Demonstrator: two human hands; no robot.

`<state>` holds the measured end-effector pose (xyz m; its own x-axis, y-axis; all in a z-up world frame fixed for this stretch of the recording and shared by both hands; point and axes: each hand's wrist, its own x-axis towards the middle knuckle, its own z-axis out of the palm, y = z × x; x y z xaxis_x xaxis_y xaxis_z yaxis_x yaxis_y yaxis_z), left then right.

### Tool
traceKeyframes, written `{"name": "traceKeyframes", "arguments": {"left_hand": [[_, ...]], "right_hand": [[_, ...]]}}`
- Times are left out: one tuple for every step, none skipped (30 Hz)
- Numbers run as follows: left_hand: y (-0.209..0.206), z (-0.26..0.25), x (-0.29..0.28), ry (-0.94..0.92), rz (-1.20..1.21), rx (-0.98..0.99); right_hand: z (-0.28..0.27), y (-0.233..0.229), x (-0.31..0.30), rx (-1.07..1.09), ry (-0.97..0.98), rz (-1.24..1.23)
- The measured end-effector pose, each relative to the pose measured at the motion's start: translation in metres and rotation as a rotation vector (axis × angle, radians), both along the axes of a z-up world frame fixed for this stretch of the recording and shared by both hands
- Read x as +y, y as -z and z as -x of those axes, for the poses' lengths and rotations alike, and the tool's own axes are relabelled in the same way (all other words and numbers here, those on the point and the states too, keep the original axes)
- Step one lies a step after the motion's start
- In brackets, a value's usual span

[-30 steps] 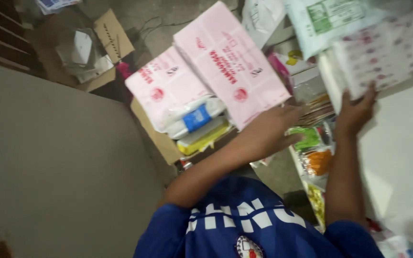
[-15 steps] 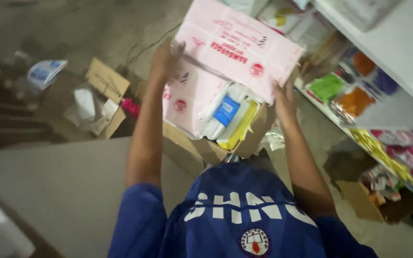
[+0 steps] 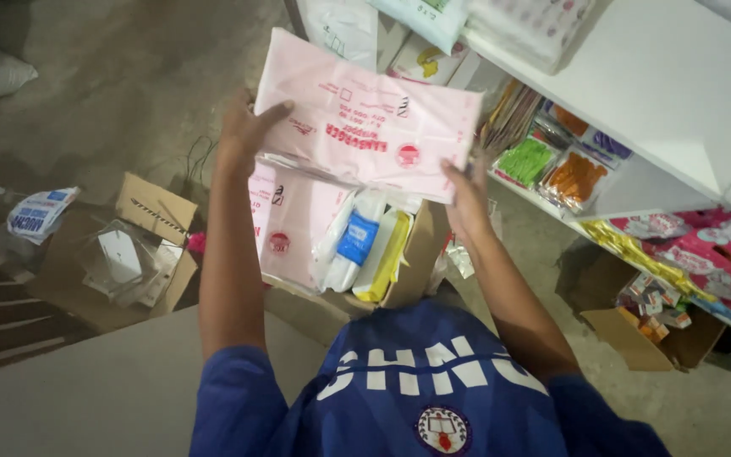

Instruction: The person organizes various supplies by taking stacks of hamburger wrappers, ice bags, and other packaged items from a cardboard box and placing them onto a white shelf. The person repeatedly moves between the box and the shelf to arrange the items.

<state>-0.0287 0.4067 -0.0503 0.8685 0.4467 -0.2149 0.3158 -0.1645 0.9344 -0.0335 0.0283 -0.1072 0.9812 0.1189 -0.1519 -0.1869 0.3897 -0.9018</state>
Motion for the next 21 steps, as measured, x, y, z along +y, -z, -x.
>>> {"name": "traceKeyframes", "arguments": {"left_hand": [[-0.001, 0.000, 0.001, 0.074, 0.079, -0.090], [-0.001, -0.001, 0.002, 0.149, 0.157, -0.181], [-0.006, 0.002, -0.006, 0.150, 0.155, -0.181], [-0.010, 0.005, -0.013, 0.146, 0.335, -0.188], [-0.013, 0.007, -0.023, 0.145, 0.518, -0.192], [-0.011, 0.010, -0.028, 0.151, 0.519, -0.190], [-0.009, 0.011, -0.034, 0.252, 0.631, -0.122], [-0.008, 0.012, -0.039, 0.353, 0.742, -0.052], [0.005, 0.016, -0.050, 0.363, 0.742, -0.054], [0.017, 0.020, -0.060, 0.364, 0.896, 0.006], [0.030, 0.024, -0.068, 0.361, 1.046, 0.070], [0.024, 0.030, -0.088, 0.369, 1.043, 0.070], [0.017, 0.037, -0.109, 0.329, 1.093, 0.020], [0.012, 0.044, -0.129, 0.287, 1.142, -0.030], [0.006, 0.051, -0.133, 0.299, 1.140, -0.027], [0.001, 0.057, -0.138, 0.234, 1.181, -0.066], [-0.004, 0.064, -0.144, 0.167, 1.223, -0.104], [0.002, 0.070, -0.138, 0.177, 1.224, -0.100], [0.008, 0.075, -0.133, 0.121, 1.270, -0.121], [0.014, 0.079, -0.129, 0.063, 1.315, -0.141], [-0.007, 0.081, -0.128, 0.062, 1.324, -0.152]], "right_hand": [[-0.005, -0.013, -0.001, 0.038, 0.027, -0.082], [-0.009, -0.027, -0.002, 0.077, 0.054, -0.164], [-0.014, -0.031, -0.013, 0.077, 0.055, -0.166], [-0.020, -0.035, -0.024, 0.043, 0.084, -0.151], [-0.023, -0.039, -0.038, 0.009, 0.119, -0.133], [-0.032, -0.037, -0.054, 0.009, 0.126, -0.132], [-0.041, -0.035, -0.070, -0.093, 0.079, -0.161], [-0.050, -0.034, -0.087, -0.196, 0.032, -0.189], [-0.054, -0.050, -0.093, -0.202, 0.040, -0.188], [-0.057, -0.066, -0.100, -0.153, -0.049, -0.208], [-0.060, -0.081, -0.104, -0.103, -0.140, -0.232], [-0.062, -0.088, -0.104, -0.109, -0.133, -0.234], [-0.063, -0.096, -0.105, -0.093, -0.116, -0.349], [-0.064, -0.103, -0.106, -0.078, -0.099, -0.466], [-0.068, -0.101, -0.103, -0.084, -0.089, -0.468], [-0.072, -0.099, -0.100, -0.048, -0.118, -0.542], [-0.077, -0.097, -0.099, -0.010, -0.147, -0.614], [-0.092, -0.074, -0.100, -0.015, -0.138, -0.614], [-0.110, -0.051, -0.103, 0.003, -0.124, -0.443], [-0.129, -0.029, -0.106, 0.022, -0.109, -0.274], [-0.149, -0.027, -0.110, 0.017, -0.117, -0.264]]}}
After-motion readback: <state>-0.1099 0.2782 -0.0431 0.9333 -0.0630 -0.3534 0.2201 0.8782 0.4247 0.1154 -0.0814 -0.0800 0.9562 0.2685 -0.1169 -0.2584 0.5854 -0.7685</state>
